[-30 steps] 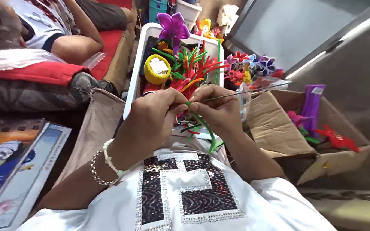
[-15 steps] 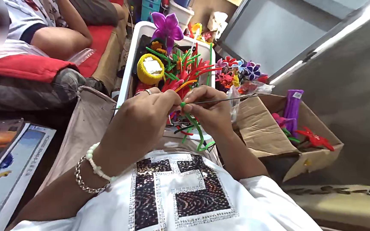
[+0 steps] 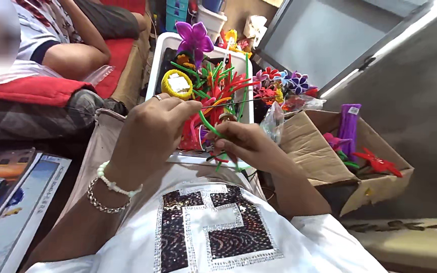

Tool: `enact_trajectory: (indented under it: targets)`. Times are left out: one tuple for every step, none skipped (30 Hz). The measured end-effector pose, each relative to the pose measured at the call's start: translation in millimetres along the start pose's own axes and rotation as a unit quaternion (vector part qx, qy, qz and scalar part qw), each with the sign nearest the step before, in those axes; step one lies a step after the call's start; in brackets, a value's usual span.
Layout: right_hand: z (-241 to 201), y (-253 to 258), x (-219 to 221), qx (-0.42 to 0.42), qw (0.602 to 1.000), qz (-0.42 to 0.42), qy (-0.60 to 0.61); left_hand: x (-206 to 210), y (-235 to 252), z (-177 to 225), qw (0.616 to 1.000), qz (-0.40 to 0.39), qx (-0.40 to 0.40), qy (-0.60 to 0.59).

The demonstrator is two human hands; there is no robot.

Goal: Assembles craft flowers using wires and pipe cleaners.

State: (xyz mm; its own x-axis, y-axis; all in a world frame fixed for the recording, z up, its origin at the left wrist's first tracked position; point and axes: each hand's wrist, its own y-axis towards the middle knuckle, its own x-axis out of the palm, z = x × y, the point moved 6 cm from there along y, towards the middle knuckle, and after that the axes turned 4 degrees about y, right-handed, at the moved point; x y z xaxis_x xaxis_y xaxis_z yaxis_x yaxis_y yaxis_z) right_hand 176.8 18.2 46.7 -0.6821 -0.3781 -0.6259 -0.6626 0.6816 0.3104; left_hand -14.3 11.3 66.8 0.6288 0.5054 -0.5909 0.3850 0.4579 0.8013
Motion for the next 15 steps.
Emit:
enact_trajectory:
  targets:
    - [-9,-5,-5,-0.015,0.995,0.008,-0.095,0,0,0,1.000,-0.004,0.002,0.012]
    - [-18,-10,-10,-0.027,0.982,0.022,-0.186,0,0,0,1.000,-0.012,0.010,0.020]
    - [-28,-15,-17,-0.031,0.962,0.036,-0.268,2,0,1,0.999,-0.025,0.032,0.023]
    - [-38,-21,-24,-0.030,0.940,0.047,-0.336,4,0,3,0.997,-0.044,0.065,0.020]
    - [-47,-27,-33,-0.030,0.920,0.048,-0.388,7,-1,5,0.993,-0.067,0.101,0.015]
    - [-55,-32,-41,-0.037,0.905,0.042,-0.422,10,-2,6,0.987,-0.094,0.131,0.011]
    - [-63,-35,-49,-0.052,0.894,0.030,-0.444,13,-3,8,0.982,-0.116,0.152,-0.003]
    - [-70,-36,-55,-0.072,0.889,0.018,-0.453,14,-4,10,0.977,-0.131,0.168,-0.031]
    - [-74,-35,-60,-0.097,0.887,0.009,-0.451,16,-6,12,0.970,-0.142,0.184,-0.072]
    - [-76,-32,-64,-0.119,0.887,0.006,-0.446,17,-8,16,0.962,-0.150,0.197,-0.117]
    - [-75,-28,-67,-0.137,0.887,0.011,-0.441,16,-9,20,0.953,-0.153,0.209,-0.154]
    - [-72,-21,-69,-0.154,0.887,0.023,-0.434,14,-10,24,0.946,-0.153,0.217,-0.188]
    - [-66,-14,-70,-0.169,0.888,0.038,-0.425,12,-9,28,0.939,-0.149,0.221,-0.219]
    - [-59,-5,-70,-0.181,0.890,0.052,-0.415,10,-9,30,0.934,-0.141,0.222,-0.241]
    - [-50,4,-68,-0.194,0.893,0.066,-0.401,8,-9,30,0.933,-0.130,0.218,-0.254]
